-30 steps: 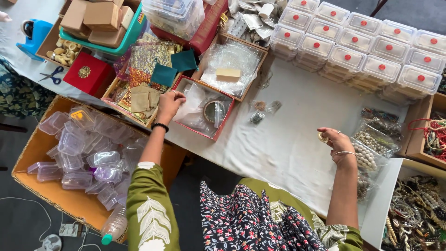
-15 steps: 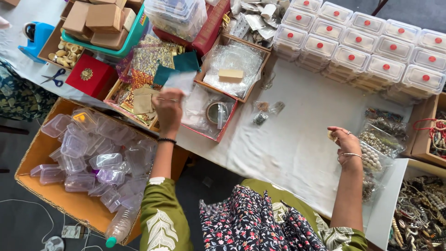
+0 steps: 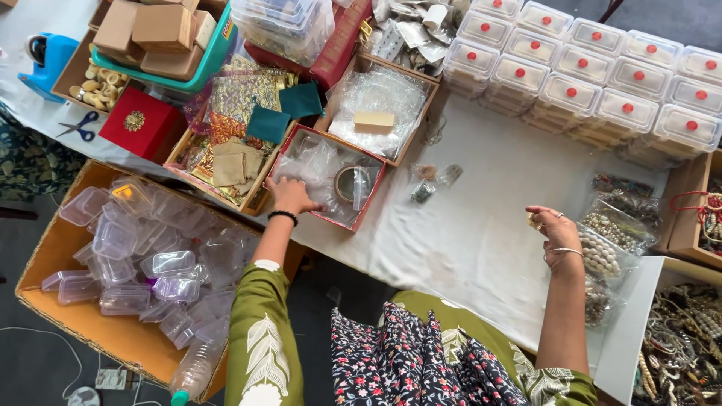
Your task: The person sits at a table and packs various jewelry items, including necklaces and bracelets, into small clear plastic bags. They seal the bags and place them on the table among other supplies and boxes of jewelry.
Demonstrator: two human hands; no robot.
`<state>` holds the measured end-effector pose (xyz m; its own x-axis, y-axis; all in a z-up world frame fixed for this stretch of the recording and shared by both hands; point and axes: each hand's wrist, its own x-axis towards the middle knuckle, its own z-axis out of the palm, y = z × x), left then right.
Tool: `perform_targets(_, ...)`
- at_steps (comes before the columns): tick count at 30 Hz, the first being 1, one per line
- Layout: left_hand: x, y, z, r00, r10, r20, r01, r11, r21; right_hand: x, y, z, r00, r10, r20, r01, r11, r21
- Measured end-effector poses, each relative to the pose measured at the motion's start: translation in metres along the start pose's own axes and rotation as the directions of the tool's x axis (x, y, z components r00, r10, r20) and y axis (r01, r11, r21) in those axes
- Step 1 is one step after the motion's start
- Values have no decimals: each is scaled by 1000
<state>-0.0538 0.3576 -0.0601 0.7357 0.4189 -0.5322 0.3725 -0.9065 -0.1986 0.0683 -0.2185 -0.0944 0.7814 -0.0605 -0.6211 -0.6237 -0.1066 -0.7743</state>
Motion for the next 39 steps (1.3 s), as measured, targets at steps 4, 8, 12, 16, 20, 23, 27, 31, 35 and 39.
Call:
perform_targets(4,31,2,37,973,-3,-231,27,994,103,4,2,-4,999,-40,19,38,998,52)
perform_targets(8,39,-16,48,991,20,-131,-31,996,-81,2,2,-7,1000,0,-17,0,1000,23)
perform_targets(12,22,-27,45,962,109,-252,-186,934,-306,1,-3,-8,1000,-9,-11,9,999,43)
perform_targets(16,37,-26,74,808,243,-537,-439,856,-273,0,-2,-7,1000,6,-30,-4,999,45)
perform_targets(20,21,-4,54,746,343,-571,-484,868,-111,0,-2,-8,999,-39,4,39,996,85)
perform_targets(23,14,6,44,768,329,-549,-413,910,-32,-2,-3,-8,1000,-22,-10,23,997,70)
perform_targets(27,35,2,60,766,349,-540,-389,920,43,-6,-7,-7,999,-3,-34,5,998,56)
perform_targets(31,53,-12,79,712,358,-605,-491,869,-65,5,4,-16,998,-62,-5,62,995,84)
perform_targets(35,42,-16,62,806,194,-560,-534,646,-546,0,-2,-14,1000,-2,-25,4,997,74)
perform_targets(39,17,-17,19,847,135,-514,-477,620,-623,-4,-6,-9,998,30,-50,-30,1000,-1)
